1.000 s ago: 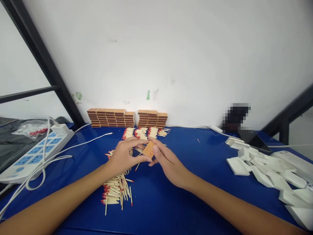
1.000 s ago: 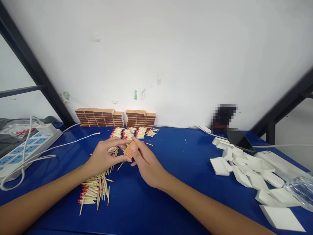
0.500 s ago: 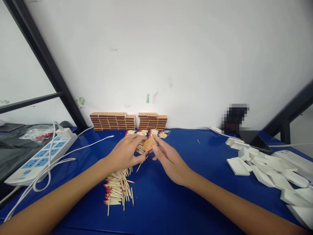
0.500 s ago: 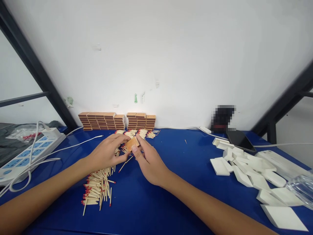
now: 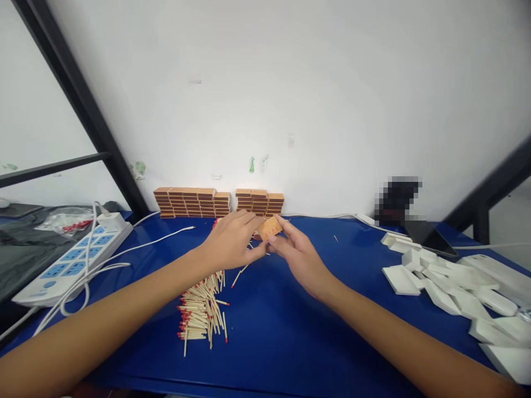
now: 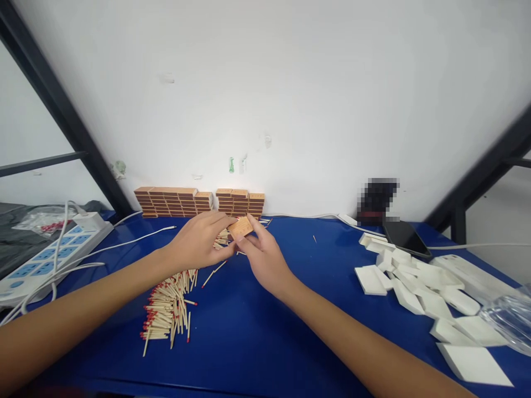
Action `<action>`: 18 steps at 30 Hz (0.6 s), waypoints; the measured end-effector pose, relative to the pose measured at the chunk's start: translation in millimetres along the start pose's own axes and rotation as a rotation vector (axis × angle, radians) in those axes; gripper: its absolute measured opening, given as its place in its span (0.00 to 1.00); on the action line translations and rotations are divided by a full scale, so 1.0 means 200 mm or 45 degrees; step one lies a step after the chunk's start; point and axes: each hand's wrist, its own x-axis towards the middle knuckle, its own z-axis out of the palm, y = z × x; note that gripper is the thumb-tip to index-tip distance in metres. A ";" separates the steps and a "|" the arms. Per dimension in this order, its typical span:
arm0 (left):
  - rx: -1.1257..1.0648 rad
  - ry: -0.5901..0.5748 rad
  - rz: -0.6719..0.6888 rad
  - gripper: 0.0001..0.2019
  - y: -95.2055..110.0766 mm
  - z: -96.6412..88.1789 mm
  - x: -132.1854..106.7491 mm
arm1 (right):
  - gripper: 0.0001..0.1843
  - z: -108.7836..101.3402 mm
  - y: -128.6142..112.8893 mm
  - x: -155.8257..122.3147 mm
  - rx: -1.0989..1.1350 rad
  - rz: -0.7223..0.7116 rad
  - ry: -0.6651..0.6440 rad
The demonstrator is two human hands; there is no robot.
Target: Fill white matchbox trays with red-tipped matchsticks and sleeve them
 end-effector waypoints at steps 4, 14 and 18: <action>0.066 -0.035 0.006 0.16 -0.01 0.01 0.01 | 0.44 0.00 -0.01 -0.01 0.023 0.029 -0.061; 0.310 -0.137 -0.146 0.12 -0.63 -0.10 0.15 | 0.35 -0.09 0.09 0.07 -0.524 -0.110 0.148; 0.388 -0.139 -0.201 0.09 -0.81 -0.08 0.17 | 0.21 -0.14 0.10 0.09 -0.718 -0.332 0.128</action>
